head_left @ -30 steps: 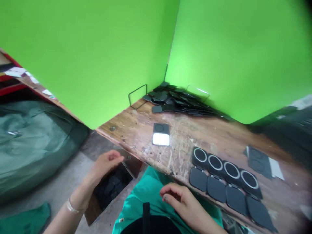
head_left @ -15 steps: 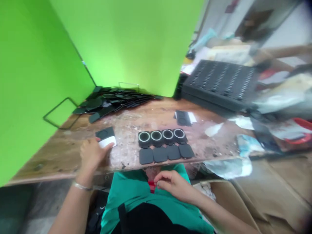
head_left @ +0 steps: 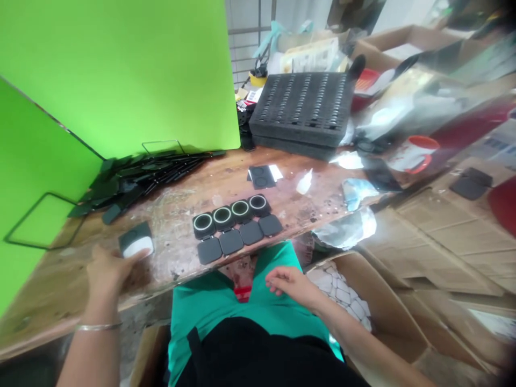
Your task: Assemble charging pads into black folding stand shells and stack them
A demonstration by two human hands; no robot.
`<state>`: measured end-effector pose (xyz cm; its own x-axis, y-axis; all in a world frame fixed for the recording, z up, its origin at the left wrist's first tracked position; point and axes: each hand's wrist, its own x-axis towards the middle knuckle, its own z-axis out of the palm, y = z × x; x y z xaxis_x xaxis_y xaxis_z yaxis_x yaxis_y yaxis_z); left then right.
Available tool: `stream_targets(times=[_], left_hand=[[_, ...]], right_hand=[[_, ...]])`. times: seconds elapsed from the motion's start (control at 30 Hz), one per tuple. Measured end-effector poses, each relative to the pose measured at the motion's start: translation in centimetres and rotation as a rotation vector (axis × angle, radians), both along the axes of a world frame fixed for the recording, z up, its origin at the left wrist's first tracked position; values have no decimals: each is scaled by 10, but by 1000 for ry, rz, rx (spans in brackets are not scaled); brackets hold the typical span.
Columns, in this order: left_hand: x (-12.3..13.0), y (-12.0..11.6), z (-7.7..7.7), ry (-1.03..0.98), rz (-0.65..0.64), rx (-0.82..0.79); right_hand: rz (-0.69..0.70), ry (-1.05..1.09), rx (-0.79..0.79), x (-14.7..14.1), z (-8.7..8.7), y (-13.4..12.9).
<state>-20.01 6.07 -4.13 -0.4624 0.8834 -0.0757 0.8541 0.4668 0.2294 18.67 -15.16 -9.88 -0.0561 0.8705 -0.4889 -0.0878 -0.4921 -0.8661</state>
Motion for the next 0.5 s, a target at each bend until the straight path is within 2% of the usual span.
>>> stream_targets(times=[0.13, 0.3, 0.5], left_hand=[[-6, -3, -4, -48, -57, 49], [-14, -2, -8, -102, -144, 33], [-12, -4, -13, -93, -132, 79]], right_hand=[[14, -12, 50, -5, 6, 5], [96, -48, 128, -14, 23, 12], [138, -108, 180, -11, 28, 10]])
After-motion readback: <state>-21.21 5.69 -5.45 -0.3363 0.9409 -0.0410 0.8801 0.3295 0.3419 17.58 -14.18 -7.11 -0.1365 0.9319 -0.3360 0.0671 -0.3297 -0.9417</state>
